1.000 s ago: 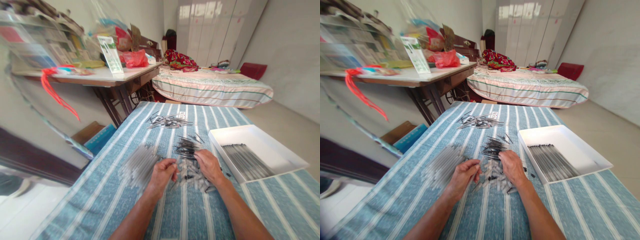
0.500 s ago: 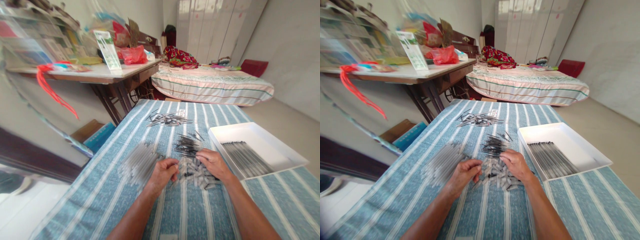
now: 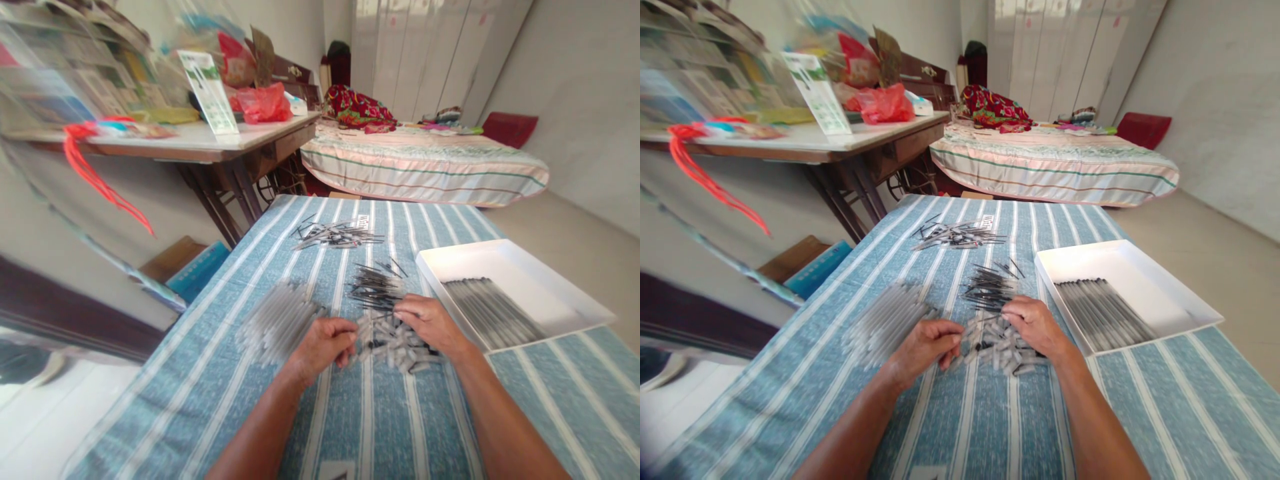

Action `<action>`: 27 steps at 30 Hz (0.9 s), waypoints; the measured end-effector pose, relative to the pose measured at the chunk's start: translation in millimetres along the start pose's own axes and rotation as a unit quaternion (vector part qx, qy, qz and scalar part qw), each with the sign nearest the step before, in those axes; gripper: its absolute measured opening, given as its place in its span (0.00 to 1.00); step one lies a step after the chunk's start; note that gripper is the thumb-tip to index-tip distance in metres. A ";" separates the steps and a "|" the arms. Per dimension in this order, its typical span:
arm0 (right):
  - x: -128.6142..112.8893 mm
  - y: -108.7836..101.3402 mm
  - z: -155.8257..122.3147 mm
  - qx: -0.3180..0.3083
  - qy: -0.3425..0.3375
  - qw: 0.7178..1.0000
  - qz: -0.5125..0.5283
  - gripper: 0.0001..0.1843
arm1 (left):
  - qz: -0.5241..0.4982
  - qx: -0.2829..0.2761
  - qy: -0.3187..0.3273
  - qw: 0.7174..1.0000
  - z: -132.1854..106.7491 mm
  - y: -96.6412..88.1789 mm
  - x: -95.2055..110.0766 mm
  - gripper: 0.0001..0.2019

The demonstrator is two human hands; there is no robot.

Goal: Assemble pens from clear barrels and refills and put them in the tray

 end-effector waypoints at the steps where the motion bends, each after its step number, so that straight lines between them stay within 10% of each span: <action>1: -0.2 0.7 0.0 -0.006 0.000 1.000 0.002 0.13 | 0.006 -0.006 -0.003 1.000 0.0 -0.7 -0.7 0.10; 15: -27.9 15.6 7.0 -0.044 -0.054 0.997 -0.040 0.12 | 0.060 -0.106 -0.056 0.991 -4.1 10.9 -1.2 0.08; 27: -42.2 20.6 1.0 0.144 -0.052 0.987 0.054 0.11 | -0.011 -0.087 -0.040 0.995 -2.4 23.7 -3.1 0.07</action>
Point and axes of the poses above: each hand's wrist, its own z-axis towards the middle knuckle, its own y-axis out of the palm, x = y × z, the point moved 8 cm from there along z, towards the middle knuckle, and after that the axes turned 9 degrees about -x, right-handed, at the moved point
